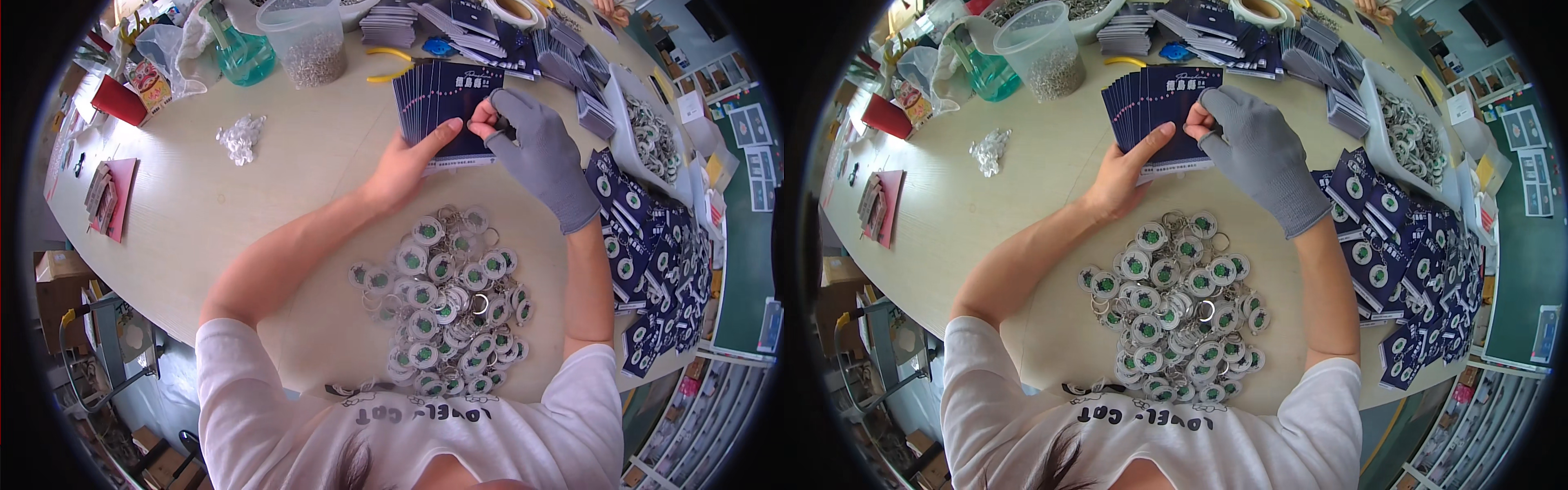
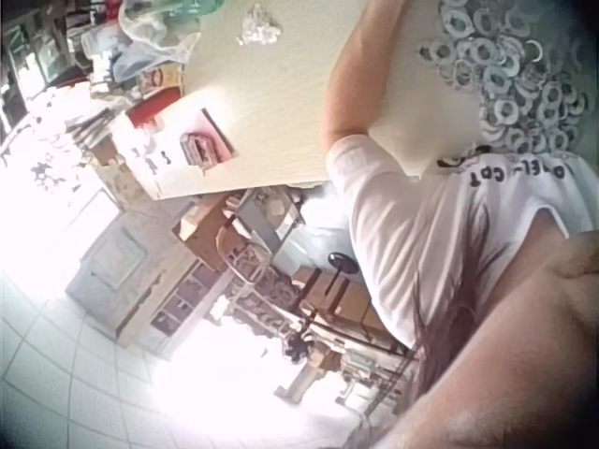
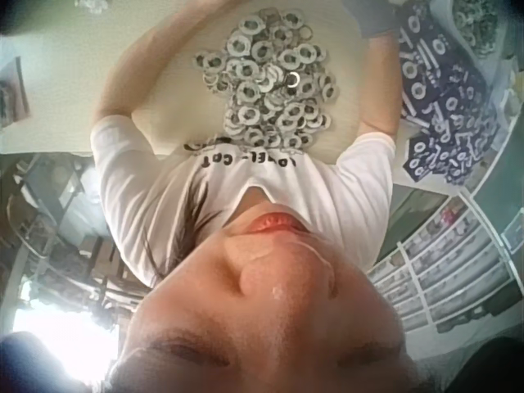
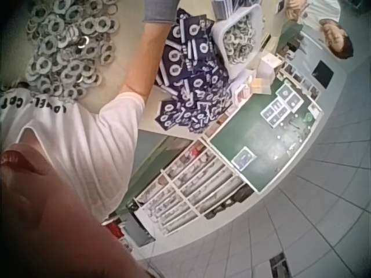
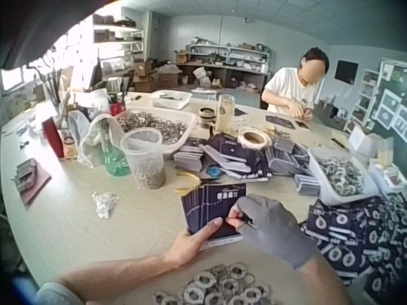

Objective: The person attaches circular plastic keychains to printed backing cards by hand, then stacks the assembled keychains on a table.

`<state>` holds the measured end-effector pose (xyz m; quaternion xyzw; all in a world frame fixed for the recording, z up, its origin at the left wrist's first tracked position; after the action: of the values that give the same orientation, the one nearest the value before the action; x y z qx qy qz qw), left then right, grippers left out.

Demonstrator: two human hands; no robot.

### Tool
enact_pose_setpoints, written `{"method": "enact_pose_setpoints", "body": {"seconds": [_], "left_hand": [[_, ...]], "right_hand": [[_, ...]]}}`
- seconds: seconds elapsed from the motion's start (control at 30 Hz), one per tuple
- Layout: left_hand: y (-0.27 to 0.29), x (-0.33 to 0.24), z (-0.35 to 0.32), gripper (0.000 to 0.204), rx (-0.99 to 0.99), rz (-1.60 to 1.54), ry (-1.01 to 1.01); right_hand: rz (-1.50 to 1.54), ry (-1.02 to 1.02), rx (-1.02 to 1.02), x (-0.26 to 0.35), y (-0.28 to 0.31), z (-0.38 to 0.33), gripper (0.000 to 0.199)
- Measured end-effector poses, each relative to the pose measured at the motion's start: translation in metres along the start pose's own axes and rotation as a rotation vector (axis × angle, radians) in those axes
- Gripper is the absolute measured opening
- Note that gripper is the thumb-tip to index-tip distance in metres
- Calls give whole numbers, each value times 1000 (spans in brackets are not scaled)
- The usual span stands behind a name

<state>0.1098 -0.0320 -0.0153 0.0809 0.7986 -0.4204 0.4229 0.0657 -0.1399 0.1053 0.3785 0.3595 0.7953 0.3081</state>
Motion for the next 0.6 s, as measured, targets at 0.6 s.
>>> {"method": "enact_pose_setpoints", "body": {"seconds": [0.6], "left_hand": [[-2,3,-5,38,-21,82,-67]], "right_hand": [[35,63,-15,1,0,-4,13]]}}
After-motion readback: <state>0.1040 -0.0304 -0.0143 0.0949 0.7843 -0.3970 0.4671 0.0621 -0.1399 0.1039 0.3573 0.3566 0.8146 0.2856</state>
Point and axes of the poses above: each hand's wrist, its own z-axis towards the middle knuckle, its own y-axis out of the back of the hand, x = y × z, the point moved 8 cm from there along z, towards the middle knuckle, and after that the axes turned 15 degrees about y, right-handed, at the moved point
